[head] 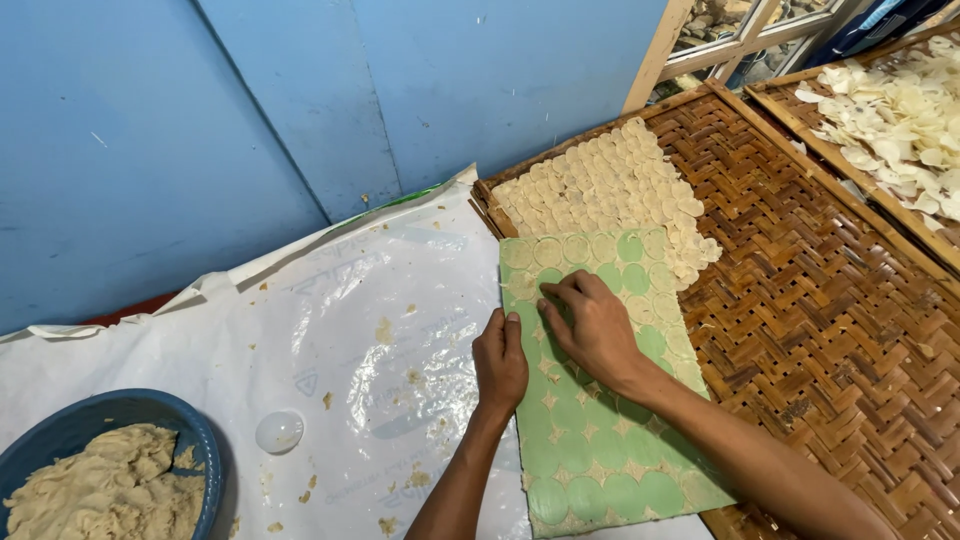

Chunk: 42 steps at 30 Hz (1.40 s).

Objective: Peeling small circular dough pieces from a stencil and placing them onto a bamboo drying mat.

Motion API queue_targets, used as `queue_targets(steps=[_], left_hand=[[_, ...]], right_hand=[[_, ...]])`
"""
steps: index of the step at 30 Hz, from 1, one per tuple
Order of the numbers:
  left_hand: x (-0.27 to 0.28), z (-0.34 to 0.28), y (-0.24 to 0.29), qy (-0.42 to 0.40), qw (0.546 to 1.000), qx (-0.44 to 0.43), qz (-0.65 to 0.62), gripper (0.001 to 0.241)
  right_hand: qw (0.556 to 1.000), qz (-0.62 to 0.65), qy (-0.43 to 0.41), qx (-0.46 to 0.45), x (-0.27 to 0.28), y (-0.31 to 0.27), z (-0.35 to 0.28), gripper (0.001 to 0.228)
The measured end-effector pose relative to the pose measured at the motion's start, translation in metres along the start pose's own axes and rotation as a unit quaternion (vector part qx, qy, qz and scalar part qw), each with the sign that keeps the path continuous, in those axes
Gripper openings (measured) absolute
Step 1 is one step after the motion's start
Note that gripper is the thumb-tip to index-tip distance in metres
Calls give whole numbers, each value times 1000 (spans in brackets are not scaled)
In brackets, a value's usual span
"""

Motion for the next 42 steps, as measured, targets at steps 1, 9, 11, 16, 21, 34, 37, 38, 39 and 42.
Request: queue_targets(steps=[1,9,11,16,21,34,37,38,39,42], left_hand=[[0,-1,3,-1,1000,0,0,32],[0,-3,4,9,1000,-16,16,32],[0,-2,7,9,1000,-16,14,31],[-1,-3,13,9,1000,-20,12,34],[1,-5,19,7,1000,-22,7,34],[0,-2,9,3,1000,-16,6,34],[-2,-2,7,6,1000,-20,8,33],[-3,-1,4,7,1000,-3,8,31],[-4,0,0,5,1000,16,8,30],[-4,0,-6,6,999,32,14,28]], right_hand=[[1000,0,0,-1,0,-4,0,21],[987,146,-25,-66,-16,0,6,26],[980,180,-16,-85,-21,6,7,25],[971,213,17,-108,-25,10,12,22],[982,172,36,-75,-19,0,16,15],[961,261,29,-86,-5,-4,14,16],[955,282,37,-87,0,11,16,17],[955,278,35,-94,4,17,16,17],[956,272,35,-103,8,25,15,17],[960,249,41,-117,28,44,5,18]])
Point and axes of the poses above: each hand's wrist, its own z-axis towards the middle knuckle, its own x-axis out of the back of the hand, y = z × x, the point moved 4 cm from there along z, towards the middle knuckle, and after that the axes turned 1 degree about -y, right-handed, at the moved point
